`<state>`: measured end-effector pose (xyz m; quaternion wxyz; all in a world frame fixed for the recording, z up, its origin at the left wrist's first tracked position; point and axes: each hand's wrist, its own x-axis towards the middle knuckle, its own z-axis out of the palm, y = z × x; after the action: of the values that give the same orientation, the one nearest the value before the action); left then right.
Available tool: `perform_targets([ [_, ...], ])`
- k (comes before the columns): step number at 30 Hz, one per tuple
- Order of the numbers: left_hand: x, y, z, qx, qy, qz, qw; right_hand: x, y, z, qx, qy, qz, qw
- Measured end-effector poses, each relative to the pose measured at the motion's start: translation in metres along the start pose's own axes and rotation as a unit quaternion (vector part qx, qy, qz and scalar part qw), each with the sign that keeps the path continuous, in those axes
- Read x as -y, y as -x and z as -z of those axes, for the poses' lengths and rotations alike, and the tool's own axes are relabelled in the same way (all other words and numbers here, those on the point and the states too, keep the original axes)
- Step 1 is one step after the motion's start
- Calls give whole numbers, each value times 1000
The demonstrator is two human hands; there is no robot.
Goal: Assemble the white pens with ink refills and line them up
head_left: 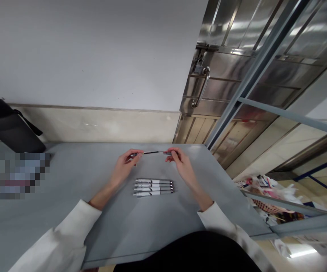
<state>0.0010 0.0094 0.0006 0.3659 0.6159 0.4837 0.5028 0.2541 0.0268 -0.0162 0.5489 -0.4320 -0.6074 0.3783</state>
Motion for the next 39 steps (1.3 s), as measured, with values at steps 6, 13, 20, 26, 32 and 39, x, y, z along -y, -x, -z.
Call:
perform_targets([
  [6, 3, 0, 1, -1, 11, 9, 1000, 5, -1, 0, -28, -10, 3, 1000],
  [13, 0, 1, 0, 10, 15, 9, 1000, 10, -1, 1, -46, -7, 6, 999],
  [20, 1, 0, 0, 10, 17, 11, 1000, 7, -2, 1, -48, -20, 9, 999],
  [26, 1, 0, -1, 13, 19, 8, 1000, 7, -2, 1, -41, -16, 5, 999],
  [32, 1, 0, -1, 11, 20, 8, 1000, 6, -2, 1, -34, -11, 5, 999],
  [39, 1, 0, 0, 13, 20, 9, 1000, 6, -2, 1, -36, -16, 3, 999],
])
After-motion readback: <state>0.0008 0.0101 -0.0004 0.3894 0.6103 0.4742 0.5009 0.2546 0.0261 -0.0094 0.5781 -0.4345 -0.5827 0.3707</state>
